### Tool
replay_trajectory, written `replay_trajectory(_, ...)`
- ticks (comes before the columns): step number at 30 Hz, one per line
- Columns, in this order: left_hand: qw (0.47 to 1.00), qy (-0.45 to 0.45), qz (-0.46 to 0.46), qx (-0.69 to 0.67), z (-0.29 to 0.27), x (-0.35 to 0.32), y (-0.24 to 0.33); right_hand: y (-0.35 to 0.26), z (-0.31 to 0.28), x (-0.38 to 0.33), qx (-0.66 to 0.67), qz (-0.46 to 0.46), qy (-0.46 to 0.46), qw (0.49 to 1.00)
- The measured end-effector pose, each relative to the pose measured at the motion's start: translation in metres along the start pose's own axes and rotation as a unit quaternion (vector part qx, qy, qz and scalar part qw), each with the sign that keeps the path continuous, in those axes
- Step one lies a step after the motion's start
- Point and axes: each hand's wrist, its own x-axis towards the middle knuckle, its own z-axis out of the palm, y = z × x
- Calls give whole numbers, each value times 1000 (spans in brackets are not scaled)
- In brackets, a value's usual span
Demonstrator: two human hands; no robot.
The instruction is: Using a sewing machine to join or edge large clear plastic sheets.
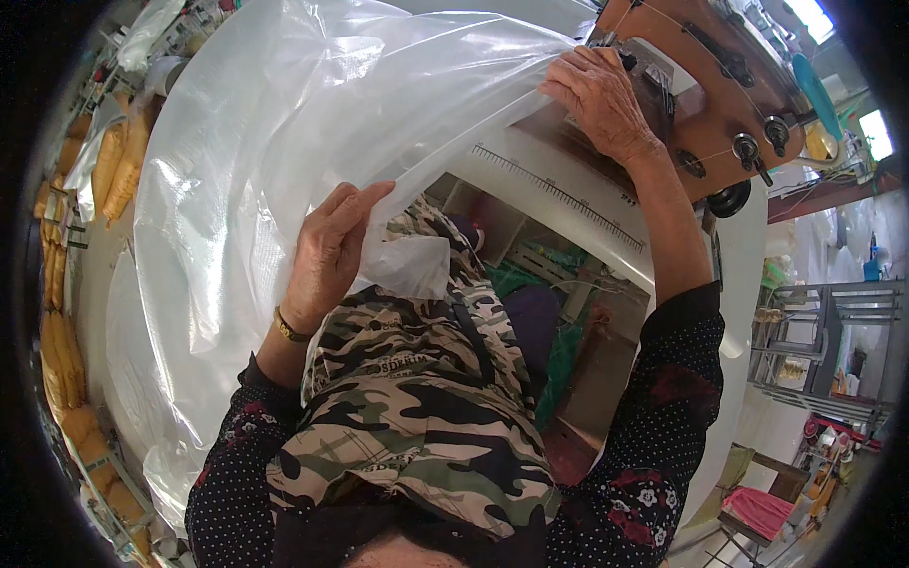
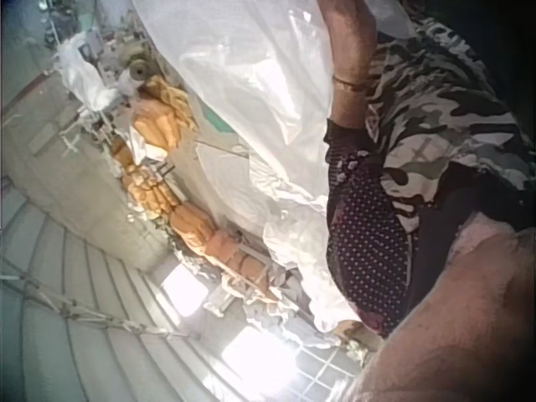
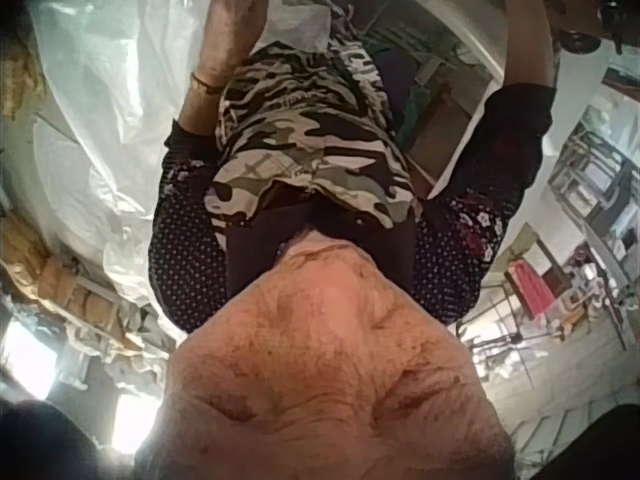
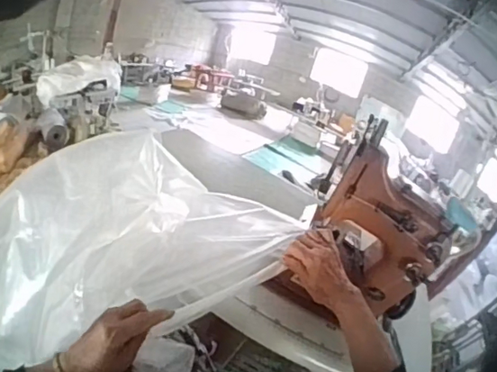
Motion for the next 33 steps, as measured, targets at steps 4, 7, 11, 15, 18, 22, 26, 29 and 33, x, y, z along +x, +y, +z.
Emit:
replay_trajectory(4,999,-46,4,4,0,0,-2,-3,0,1,-9,-11,12,1000)
replay_trajectory(7,999,-50,23,-1,3,2,-4,-5,-1,2,1,6,11,1000)
replay_trajectory(11,957,-170,-109,-210,11,0,-1,-6,-2,2,1,0,23,1000)
replay_trajectory(15,880,-228,-188,-373,38,-8,8,-9,2,-5,-12,28,59,998)
replay_trajectory(18,909,-195,-171,-326,51,-18,4,-20,13,-14,-47,74,151,985)
replay_trajectory(22,910,-180,-162,-336,53,-25,-11,-34,31,-24,-86,183,250,947)
replay_trajectory(26,907,-181,-172,-340,51,-27,-17,-38,39,-25,-108,225,281,927)
replay_trajectory(29,895,-157,-172,-381,51,-27,-16,-39,40,-26,-117,239,286,921)
replay_trajectory(33,837,-132,-236,-476,51,-29,-25,-41,38,-26,-112,233,286,923)
